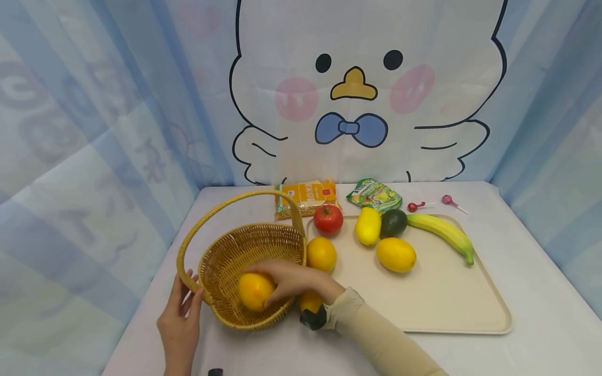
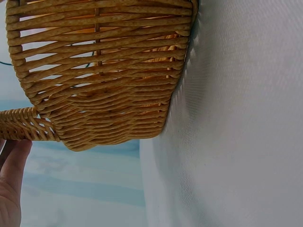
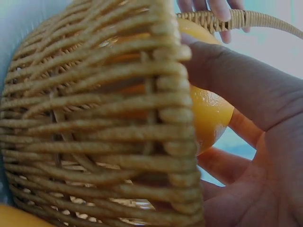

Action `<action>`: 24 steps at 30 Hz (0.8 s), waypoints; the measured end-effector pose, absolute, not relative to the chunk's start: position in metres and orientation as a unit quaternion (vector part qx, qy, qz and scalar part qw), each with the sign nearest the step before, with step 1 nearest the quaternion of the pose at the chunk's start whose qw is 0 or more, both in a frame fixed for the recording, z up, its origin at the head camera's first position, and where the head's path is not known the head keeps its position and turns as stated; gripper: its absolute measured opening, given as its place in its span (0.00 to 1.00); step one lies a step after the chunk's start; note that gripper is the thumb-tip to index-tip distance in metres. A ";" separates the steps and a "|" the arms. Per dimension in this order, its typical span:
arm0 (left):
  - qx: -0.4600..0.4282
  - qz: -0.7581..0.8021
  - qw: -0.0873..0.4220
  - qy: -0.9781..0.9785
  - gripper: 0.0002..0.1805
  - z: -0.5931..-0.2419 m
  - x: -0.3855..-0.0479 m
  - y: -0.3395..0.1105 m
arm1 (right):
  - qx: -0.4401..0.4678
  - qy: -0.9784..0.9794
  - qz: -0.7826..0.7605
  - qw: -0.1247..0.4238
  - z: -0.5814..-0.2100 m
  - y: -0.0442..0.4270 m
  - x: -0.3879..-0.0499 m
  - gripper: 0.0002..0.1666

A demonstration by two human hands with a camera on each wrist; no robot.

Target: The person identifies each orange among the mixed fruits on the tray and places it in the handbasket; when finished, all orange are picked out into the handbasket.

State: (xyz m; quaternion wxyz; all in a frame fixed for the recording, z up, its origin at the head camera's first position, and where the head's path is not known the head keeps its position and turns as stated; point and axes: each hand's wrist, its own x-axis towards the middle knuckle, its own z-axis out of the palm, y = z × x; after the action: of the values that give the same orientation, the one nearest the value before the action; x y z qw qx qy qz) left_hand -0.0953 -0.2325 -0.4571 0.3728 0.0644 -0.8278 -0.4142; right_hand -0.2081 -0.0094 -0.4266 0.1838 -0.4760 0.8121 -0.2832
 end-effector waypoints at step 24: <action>0.066 -0.410 0.375 -0.829 0.37 -0.458 -0.095 -0.232 | -0.511 0.799 -0.235 0.214 -0.435 -0.021 -0.198 0.41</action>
State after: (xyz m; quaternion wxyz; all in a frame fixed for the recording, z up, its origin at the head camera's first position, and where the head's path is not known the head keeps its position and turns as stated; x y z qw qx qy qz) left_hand -0.0953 -0.2323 -0.4584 0.3745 0.0658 -0.8292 -0.4096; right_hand -0.1985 -0.0208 -0.4349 0.2141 -0.5110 0.7986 -0.2349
